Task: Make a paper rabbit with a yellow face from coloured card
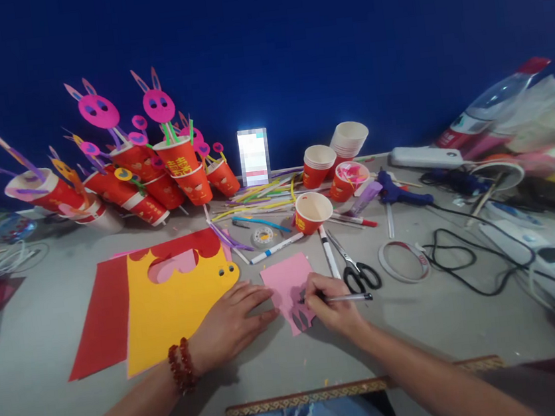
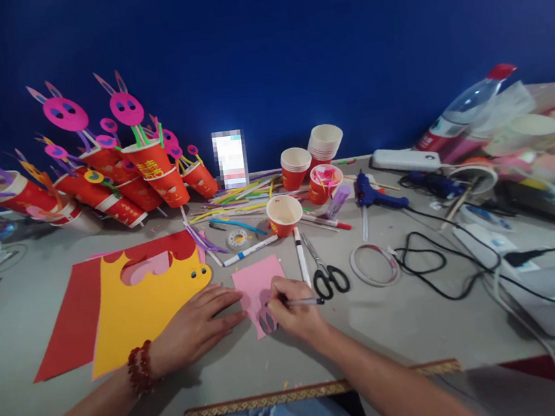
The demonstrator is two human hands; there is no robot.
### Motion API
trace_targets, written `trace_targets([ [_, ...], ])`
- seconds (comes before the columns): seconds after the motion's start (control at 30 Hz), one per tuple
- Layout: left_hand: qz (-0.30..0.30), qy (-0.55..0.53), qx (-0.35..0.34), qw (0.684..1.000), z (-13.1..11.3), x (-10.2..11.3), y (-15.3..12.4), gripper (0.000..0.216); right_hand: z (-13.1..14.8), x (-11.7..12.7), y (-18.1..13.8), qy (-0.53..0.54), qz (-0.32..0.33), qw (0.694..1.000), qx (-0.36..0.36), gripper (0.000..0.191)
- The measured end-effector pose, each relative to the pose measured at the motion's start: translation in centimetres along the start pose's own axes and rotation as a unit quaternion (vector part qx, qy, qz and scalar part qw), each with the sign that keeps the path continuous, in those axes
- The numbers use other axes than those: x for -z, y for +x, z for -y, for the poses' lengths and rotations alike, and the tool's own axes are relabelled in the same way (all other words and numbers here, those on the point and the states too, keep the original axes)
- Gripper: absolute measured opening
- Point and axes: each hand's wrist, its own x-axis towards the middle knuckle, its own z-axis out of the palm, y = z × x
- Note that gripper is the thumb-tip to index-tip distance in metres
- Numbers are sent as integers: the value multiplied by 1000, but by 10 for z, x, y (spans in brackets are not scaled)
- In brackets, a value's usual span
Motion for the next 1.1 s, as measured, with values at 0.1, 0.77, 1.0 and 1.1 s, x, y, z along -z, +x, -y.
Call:
trace_targets([
  [0.1,-2,0,5,1000,-2,1,1,34,-2,-2,1,19,-11,1000,-20,15],
  [0.77,-39,54,2,998,-10,-2,0,30,1,50,9,-397,40,901,173,36],
  [1.0,-87,28,15,996,-12,3,1,28,-10,62,13,-488,56,856,160,49],
  [1.1,-135,0,57,989,-8,6,0,26,-7,58,10,-464,44,871,155,40],
])
